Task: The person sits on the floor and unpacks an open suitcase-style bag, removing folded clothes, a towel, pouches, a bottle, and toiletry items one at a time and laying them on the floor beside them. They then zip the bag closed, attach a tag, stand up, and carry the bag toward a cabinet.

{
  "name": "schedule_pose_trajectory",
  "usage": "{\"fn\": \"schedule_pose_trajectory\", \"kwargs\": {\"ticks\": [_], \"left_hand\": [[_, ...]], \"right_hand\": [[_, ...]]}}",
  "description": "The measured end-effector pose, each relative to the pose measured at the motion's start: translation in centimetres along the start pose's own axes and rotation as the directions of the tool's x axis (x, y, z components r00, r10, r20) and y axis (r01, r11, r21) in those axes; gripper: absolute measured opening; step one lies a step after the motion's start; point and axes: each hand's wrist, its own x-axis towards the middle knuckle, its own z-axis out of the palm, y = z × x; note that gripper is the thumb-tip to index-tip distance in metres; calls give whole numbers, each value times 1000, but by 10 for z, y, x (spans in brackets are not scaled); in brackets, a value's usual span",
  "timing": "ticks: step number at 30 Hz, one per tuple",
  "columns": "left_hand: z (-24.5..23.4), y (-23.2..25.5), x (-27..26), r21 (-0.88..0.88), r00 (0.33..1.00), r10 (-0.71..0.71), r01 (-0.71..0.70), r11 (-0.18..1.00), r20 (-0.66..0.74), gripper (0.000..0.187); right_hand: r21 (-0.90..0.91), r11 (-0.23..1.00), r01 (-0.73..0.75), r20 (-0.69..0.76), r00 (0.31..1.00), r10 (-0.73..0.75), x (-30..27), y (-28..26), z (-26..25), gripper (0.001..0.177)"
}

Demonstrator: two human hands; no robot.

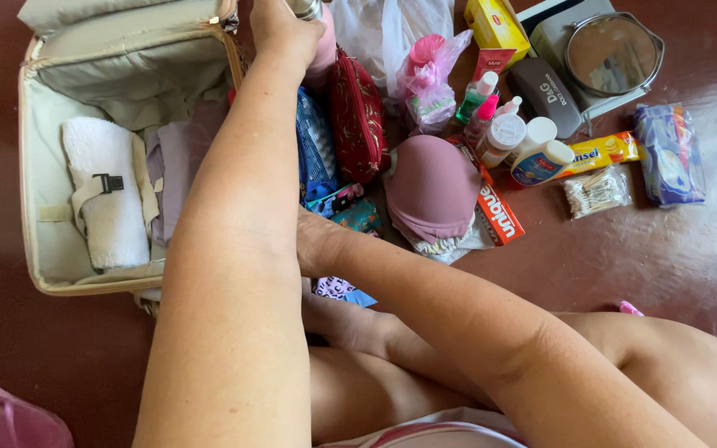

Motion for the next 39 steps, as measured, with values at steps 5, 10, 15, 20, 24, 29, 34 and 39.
{"fn": "schedule_pose_trajectory", "kwargs": {"ticks": [5, 10, 15, 20, 24, 29, 34, 39], "left_hand": [[2, 1, -3, -49, 1000, -11, 11, 999, 10, 62], [7, -4, -1, -79, 1000, -11, 12, 997, 11, 66], [8, -13, 5, -35, 998, -18, 20, 999, 65, 65], [-2, -12, 6, -49, 989, -50, 57, 997, 140, 72], [-22, -3, 6, -59, 982, -61, 72, 996, 178, 72], [-74, 4, -3, -200, 961, 8, 50, 978, 278, 48], [-165, -22, -43, -546, 929, -69, 272, 793, 363, 49], [-234, -75, -95, -740, 931, -262, 362, 567, 255, 73]], "right_hand": [[-51, 997, 53, 31, 998, -52, 3, 8, 11, 38], [-84, 991, 100, 17, 995, -99, 4, 7, 11, 37], [-26, 1000, 8, 83, 997, -6, 3, 1, 2, 42], [-77, 997, -13, 150, 988, 24, 2, 2, 1, 49], [-125, 983, 132, -17, 991, -135, 3, 6, 5, 56], [16, 994, 104, -18, 994, -104, 0, 10, 4, 44], [70, 987, 142, -77, 988, -137, -2, 9, -1, 41], [69, 996, 64, -15, 998, -63, 1, 0, -8, 40]]}}
